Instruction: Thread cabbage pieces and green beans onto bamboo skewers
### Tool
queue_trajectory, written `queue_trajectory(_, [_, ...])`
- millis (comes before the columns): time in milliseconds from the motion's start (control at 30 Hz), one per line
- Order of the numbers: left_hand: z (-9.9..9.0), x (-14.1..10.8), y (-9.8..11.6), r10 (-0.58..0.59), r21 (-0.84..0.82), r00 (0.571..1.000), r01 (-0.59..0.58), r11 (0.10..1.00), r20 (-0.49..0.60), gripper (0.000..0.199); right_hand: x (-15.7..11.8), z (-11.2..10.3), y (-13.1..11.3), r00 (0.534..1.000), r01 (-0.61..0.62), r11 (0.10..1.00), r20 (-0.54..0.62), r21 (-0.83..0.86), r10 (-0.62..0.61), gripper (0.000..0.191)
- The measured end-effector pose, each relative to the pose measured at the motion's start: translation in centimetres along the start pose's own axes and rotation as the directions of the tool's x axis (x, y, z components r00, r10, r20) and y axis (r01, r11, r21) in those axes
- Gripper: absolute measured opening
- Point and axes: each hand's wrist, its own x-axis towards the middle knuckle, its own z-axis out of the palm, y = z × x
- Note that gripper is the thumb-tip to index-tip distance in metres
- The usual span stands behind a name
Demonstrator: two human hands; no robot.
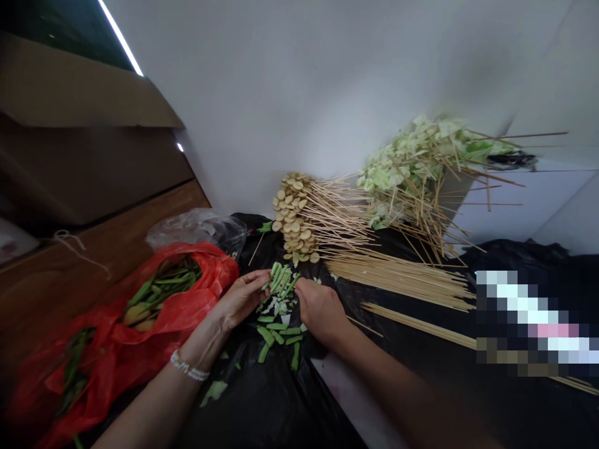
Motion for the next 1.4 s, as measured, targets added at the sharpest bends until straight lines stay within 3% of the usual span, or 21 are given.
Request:
queue_trajectory(233, [0.3,-0.3,-0.7,0.005,0.09,0.995,-0.015,0.996,0.105,0.026,0.2,-0.1,0.0,0.997,-0.06,0.998,0.043,0.011,0.06,0.02])
queue_trajectory(500, [-0.8,1.1,0.4,0.137,-0.091,0.971,-0.157,0.983,-0.195,0.017,1.3,-2.5,2.0,0.967,-0.108,0.981,0.21,-0.164,0.142,0.025])
queue_trajectory(700, [-1.0,1.2,0.5,0.138,-0.081,0.967,-0.158,0.984,-0.213,0.019,1.4,-5.2,3.6,0.902,-0.103,0.961,0.383,-0.256,0.199,0.019])
queue_trajectory(800, [-0.7,1.0,0.8,0.096,-0.121,0.967,-0.127,0.984,-0.237,0.015,1.4,-5.8,3.7,0.876,-0.14,0.981,0.446,-0.134,0.186,0.018])
queue_trajectory(867, [-0.6,0.9,1.1,0.046,-0.179,0.964,-0.095,0.979,-0.261,0.018,1.6,-5.7,3.4,0.846,-0.234,0.972,0.497,0.025,0.191,0.018])
queue_trajectory(967, [-0.7,0.8,1.4,0.0,-0.229,0.967,-0.06,0.971,-0.254,0.031,2.6,-4.5,2.1,0.793,-0.421,0.875,0.565,0.238,0.228,0.016])
queue_trajectory(1100, [-0.8,0.7,1.3,-0.047,-0.227,0.968,-0.011,0.974,-0.248,0.029,5.1,-1.5,-0.3,0.812,-0.481,0.77,0.544,0.418,0.211,0.013])
queue_trajectory(1233, [-0.8,0.6,1.2,-0.071,-0.25,0.968,0.009,0.968,-0.24,0.025,8.9,2.1,-1.2,0.814,-0.511,0.756,0.513,0.409,0.273,0.017])
queue_trajectory(1400, [-1.1,0.7,1.4,-0.082,-0.265,0.968,0.016,0.964,-0.237,0.022,13.5,5.9,-0.1,0.814,-0.534,0.775,0.454,0.339,0.362,0.017])
